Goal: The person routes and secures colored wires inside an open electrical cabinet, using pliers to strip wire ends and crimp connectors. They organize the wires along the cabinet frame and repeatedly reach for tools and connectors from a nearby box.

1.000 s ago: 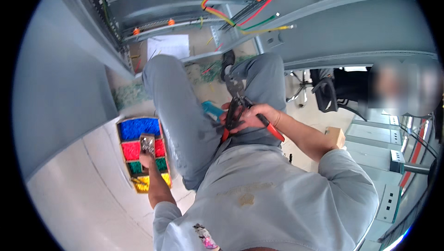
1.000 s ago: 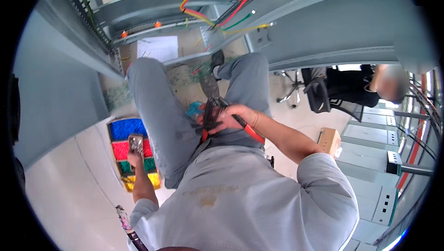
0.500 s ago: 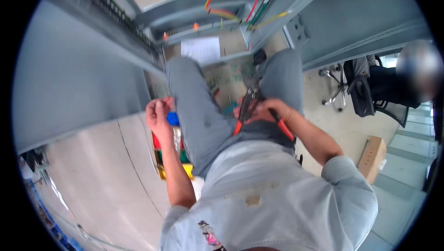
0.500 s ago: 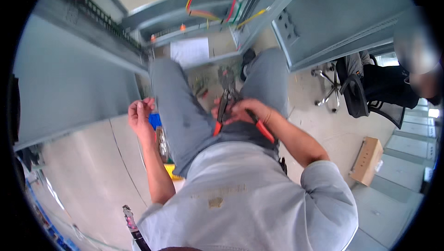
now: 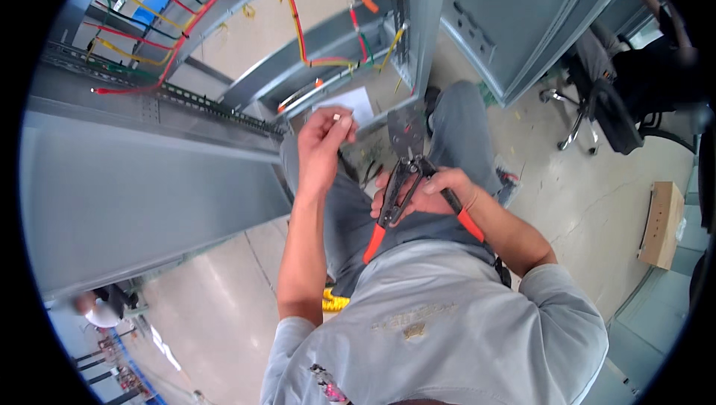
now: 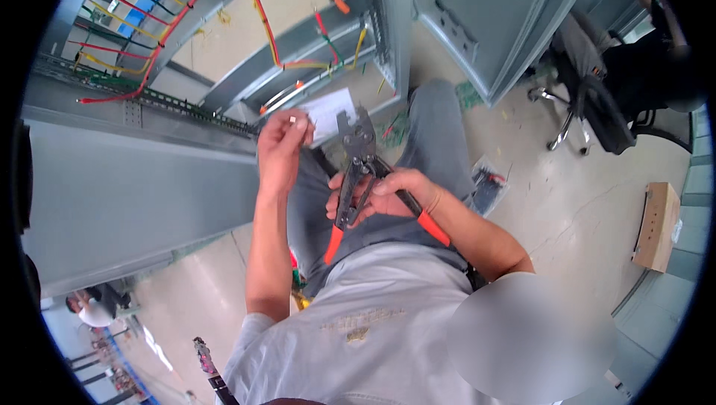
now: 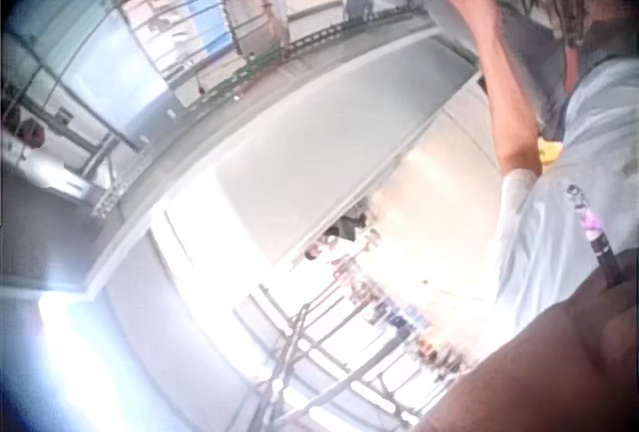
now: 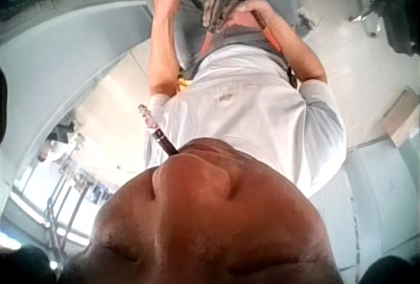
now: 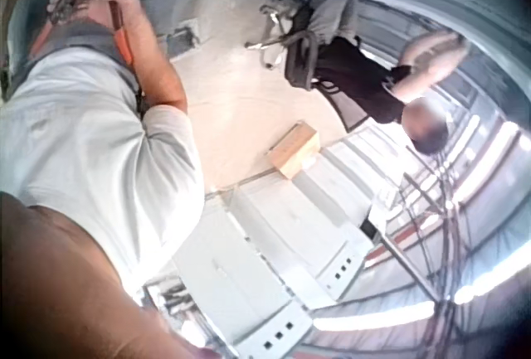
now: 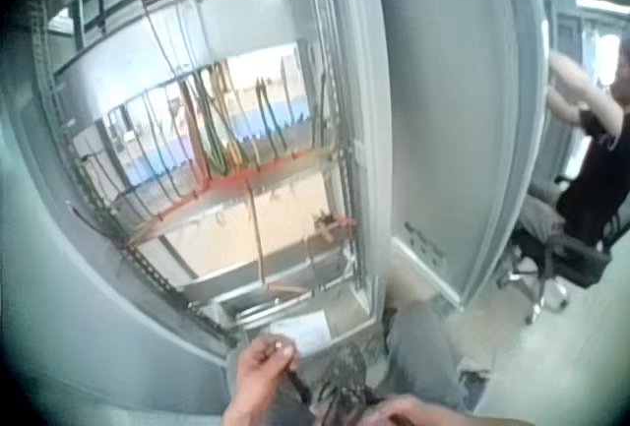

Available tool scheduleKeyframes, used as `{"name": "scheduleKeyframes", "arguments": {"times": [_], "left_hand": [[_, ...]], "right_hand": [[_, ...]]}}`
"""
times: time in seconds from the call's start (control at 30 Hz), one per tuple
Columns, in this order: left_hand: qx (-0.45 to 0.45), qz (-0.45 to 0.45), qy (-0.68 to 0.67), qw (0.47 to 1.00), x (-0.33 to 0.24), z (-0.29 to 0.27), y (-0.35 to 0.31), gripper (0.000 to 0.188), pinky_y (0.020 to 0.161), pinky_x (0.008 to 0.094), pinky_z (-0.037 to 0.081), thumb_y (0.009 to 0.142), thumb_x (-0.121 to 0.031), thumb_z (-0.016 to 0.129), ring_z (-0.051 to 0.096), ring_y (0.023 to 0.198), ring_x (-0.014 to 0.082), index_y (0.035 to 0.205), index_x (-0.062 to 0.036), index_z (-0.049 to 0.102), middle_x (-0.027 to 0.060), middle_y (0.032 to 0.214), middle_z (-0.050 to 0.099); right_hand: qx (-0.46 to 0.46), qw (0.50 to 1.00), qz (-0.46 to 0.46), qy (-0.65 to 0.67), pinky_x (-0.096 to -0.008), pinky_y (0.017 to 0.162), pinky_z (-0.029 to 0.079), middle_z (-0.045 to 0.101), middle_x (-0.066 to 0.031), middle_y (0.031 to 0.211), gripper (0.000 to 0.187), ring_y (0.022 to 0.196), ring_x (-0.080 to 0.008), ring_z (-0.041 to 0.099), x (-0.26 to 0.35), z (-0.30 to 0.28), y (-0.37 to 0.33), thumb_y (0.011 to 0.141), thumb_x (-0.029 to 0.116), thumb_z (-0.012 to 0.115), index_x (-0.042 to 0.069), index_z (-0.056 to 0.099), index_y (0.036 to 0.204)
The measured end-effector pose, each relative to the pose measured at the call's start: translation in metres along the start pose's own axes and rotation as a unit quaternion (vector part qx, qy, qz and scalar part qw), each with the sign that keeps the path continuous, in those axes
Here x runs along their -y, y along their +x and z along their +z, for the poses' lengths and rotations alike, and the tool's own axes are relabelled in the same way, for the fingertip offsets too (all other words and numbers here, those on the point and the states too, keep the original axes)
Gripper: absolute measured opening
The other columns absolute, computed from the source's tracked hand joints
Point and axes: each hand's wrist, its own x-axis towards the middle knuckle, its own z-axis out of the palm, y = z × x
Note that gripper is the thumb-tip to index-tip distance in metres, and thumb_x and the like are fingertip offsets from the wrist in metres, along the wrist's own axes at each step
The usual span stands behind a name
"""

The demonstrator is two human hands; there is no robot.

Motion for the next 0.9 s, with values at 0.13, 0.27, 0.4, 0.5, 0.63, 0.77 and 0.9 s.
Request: {"name": "scheduleKeyframes", "arguments": {"times": [0.13, 0.27, 0.4, 0.5, 0.63, 0.77, 0.9], "left_hand": [[0.07, -0.033, 0.0, 0.997, -0.014, 0.014, -0.002, 0.026, 0.078, 0.0282, 0.047, 0.102, -0.012, 0.065, 0.057, 0.084, 0.0116, 0.124, 0.0014, 0.069, 0.0034, 0.096, 0.066], [0.131, -0.064, 0.048, 0.988, -0.023, 0.023, -0.004, 0.034, 0.087, 0.0292, 0.048, 0.103, -0.015, 0.063, 0.058, 0.095, 0.0117, 0.131, 0.0042, 0.066, 0.0024, 0.102, 0.066], [0.188, -0.097, 0.057, 0.976, -0.024, 0.013, -0.004, 0.036, 0.091, 0.0282, 0.05, 0.104, -0.017, 0.062, 0.062, 0.097, 0.012, 0.132, 0.0059, 0.066, 0.0016, 0.103, 0.067], [0.171, -0.101, 0.04, 0.979, -0.03, 0.018, -0.005, 0.035, 0.088, 0.0271, 0.051, 0.103, -0.016, 0.063, 0.064, 0.093, 0.0116, 0.131, 0.0058, 0.066, 0.001, 0.102, 0.068], [0.169, -0.084, 0.013, 0.982, -0.031, 0.018, -0.004, 0.032, 0.089, 0.0277, 0.052, 0.104, -0.015, 0.063, 0.067, 0.097, 0.0138, 0.13, 0.004, 0.066, 0.0047, 0.106, 0.07], [0.187, -0.042, 0.007, 0.981, -0.015, 0.009, -0.006, 0.032, 0.091, 0.0283, 0.051, 0.104, -0.015, 0.062, 0.067, 0.102, 0.0142, 0.13, 0.0038, 0.066, 0.0068, 0.112, 0.071], [0.174, -0.085, -0.012, 0.981, -0.008, 0.006, -0.011, 0.034, 0.09, 0.0289, 0.051, 0.103, -0.016, 0.064, 0.065, 0.104, 0.013, 0.132, 0.0034, 0.065, 0.0071, 0.116, 0.071]], "right_hand": [[0.042, 0.999, -0.011, 0.004, -0.0506, 0.112, 0.044, 0.061, -0.0261, 0.139, 0.073, 0.134, -0.0383, 0.057, -0.005, 0.02, 0.002, 0.082, 0.026, 0.067, -0.002, 0.048, 0.147], [0.036, 0.999, 0.016, 0.029, -0.0497, 0.11, 0.045, 0.061, -0.0258, 0.139, 0.074, 0.133, -0.0372, 0.059, -0.011, 0.02, 0.006, 0.081, 0.026, 0.068, -0.003, 0.048, 0.147], [0.046, 0.998, 0.04, 0.026, -0.0481, 0.109, 0.046, 0.062, -0.0254, 0.138, 0.074, 0.13, -0.0356, 0.061, -0.009, 0.02, 0.01, 0.082, 0.028, 0.068, -0.003, 0.049, 0.147], [0.049, 0.998, 0.043, 0.018, -0.0472, 0.108, 0.047, 0.063, -0.0253, 0.137, 0.074, 0.129, -0.0348, 0.061, -0.008, 0.02, 0.013, 0.082, 0.029, 0.068, -0.003, 0.049, 0.147], [0.041, 0.998, 0.036, 0.011, -0.047, 0.107, 0.047, 0.063, -0.0257, 0.137, 0.075, 0.129, -0.0346, 0.062, -0.008, 0.02, 0.013, 0.082, 0.03, 0.068, -0.003, 0.049, 0.147], [0.042, 0.998, 0.045, 0.033, -0.0511, 0.112, 0.043, 0.06, -0.0285, 0.139, 0.079, 0.132, -0.0384, 0.059, -0.008, 0.019, 0.013, 0.079, 0.027, 0.07, -0.004, 0.048, 0.148], [0.047, 0.997, 0.046, 0.045, -0.0513, 0.112, 0.043, 0.06, -0.0282, 0.14, 0.079, 0.132, -0.0386, 0.059, -0.012, 0.016, 0.013, 0.079, 0.027, 0.07, -0.003, 0.047, 0.148]]}}
